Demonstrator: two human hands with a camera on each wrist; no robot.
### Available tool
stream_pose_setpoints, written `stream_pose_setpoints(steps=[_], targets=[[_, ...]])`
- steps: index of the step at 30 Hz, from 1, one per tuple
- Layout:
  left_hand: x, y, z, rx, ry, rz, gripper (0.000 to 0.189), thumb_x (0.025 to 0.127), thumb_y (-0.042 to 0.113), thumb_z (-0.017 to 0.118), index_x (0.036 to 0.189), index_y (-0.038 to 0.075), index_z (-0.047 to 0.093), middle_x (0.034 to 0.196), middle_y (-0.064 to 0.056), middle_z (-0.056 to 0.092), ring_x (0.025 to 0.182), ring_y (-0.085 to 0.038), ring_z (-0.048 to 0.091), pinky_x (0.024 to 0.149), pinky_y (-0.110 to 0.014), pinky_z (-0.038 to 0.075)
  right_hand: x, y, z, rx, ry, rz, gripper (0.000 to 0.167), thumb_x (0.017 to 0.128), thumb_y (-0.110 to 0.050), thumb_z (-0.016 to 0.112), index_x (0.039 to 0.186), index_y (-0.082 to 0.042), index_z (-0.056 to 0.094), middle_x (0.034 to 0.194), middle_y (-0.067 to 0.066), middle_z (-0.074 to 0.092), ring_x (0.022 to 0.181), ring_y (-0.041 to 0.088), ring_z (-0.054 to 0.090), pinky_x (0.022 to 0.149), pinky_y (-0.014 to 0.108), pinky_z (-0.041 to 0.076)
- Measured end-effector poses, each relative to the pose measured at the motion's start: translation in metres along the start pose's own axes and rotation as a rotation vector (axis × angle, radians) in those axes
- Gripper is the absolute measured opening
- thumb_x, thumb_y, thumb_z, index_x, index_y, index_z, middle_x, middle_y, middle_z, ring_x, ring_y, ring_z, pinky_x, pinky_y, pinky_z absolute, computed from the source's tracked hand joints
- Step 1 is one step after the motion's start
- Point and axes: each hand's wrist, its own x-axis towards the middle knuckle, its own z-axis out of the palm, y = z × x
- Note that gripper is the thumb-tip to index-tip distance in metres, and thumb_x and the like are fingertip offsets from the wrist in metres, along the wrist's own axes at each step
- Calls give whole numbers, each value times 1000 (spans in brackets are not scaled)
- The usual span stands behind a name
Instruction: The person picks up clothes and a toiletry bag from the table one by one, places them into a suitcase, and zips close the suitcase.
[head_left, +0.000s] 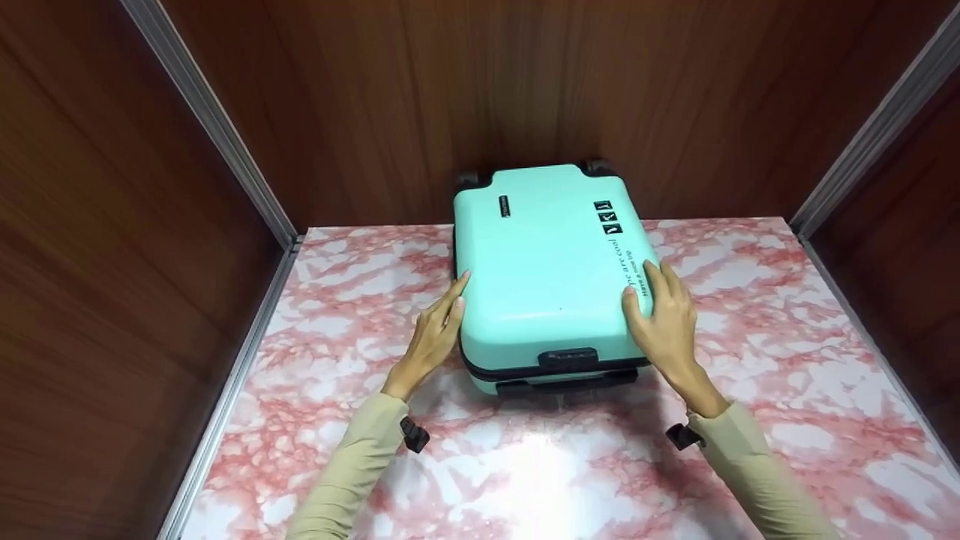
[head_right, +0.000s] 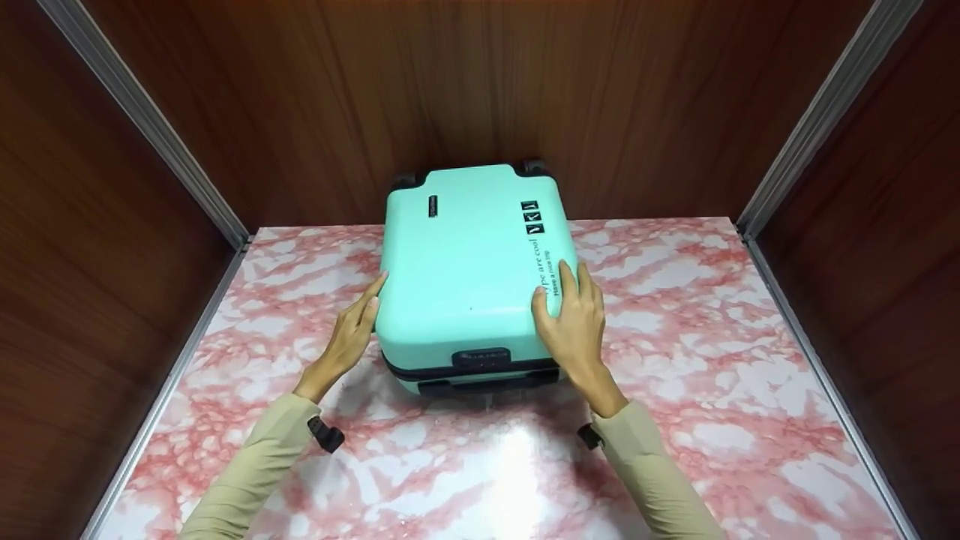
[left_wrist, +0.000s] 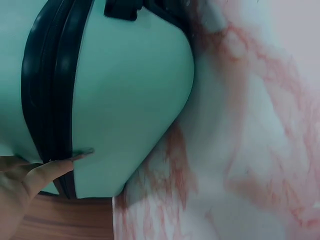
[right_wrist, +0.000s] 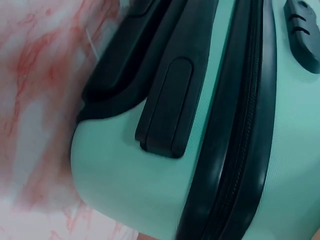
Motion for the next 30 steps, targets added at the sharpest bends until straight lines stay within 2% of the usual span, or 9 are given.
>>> stream_pose_setpoints(steps=[2,8,12,13,15,18,22,25,30], targets=[[0,0,1,-18,14,20,48,109,37,34,154,23,37,153,5,39,135,-19,43,105,-37,41,1,1,0,3,9,-6,51,90,-25,61,133,2,59,137,33,49,120,54,48,95,69,35],[-6,2,6,-21,62,70,46,108,27,38,153,17,40,151,0,42,94,-16,59,79,-33,52,3,4,0,1,-10,-9,52,89,-25,60,134,1,59,135,32,51,118,52,50,95,68,36],[-10,6,11,1,111,99,46,107,22,39,152,15,40,150,-6,44,61,-11,40,63,-31,43,6,5,-2,16,-24,-13,52,89,-24,59,134,1,59,136,31,51,120,53,49,95,69,35],[-10,7,13,13,127,105,45,107,22,39,152,14,40,150,-7,45,63,-9,44,64,-31,43,6,6,-2,18,-26,-16,52,89,-24,59,134,1,59,135,31,51,119,53,49,94,69,35],[-13,9,15,21,150,111,45,108,22,39,152,14,41,149,-8,45,57,-8,33,60,-32,39,8,7,-3,22,-30,-22,52,88,-24,59,133,1,59,135,31,52,119,53,49,94,69,36],[-16,12,17,39,178,120,45,108,26,38,151,11,41,148,-9,46,85,-15,64,74,-35,51,10,9,-3,31,-38,-36,51,88,-24,59,133,1,60,135,31,53,119,52,50,94,68,36],[-23,18,19,78,191,119,47,108,29,37,152,13,40,148,-9,46,88,-21,67,86,-39,52,14,13,-4,56,-53,-60,50,88,-23,60,133,-1,61,136,28,53,120,50,51,96,65,36],[-29,21,19,98,185,105,47,108,29,38,153,16,39,148,-8,46,48,-17,45,65,-35,52,14,15,-6,80,-71,-70,49,89,-22,61,133,0,61,137,27,53,122,48,50,98,64,36],[-33,23,17,134,184,63,48,106,30,41,153,21,40,143,-6,53,60,-14,58,56,-32,50,13,14,-9,93,-100,-40,49,90,-20,61,134,0,59,138,28,51,126,48,48,101,63,34]])
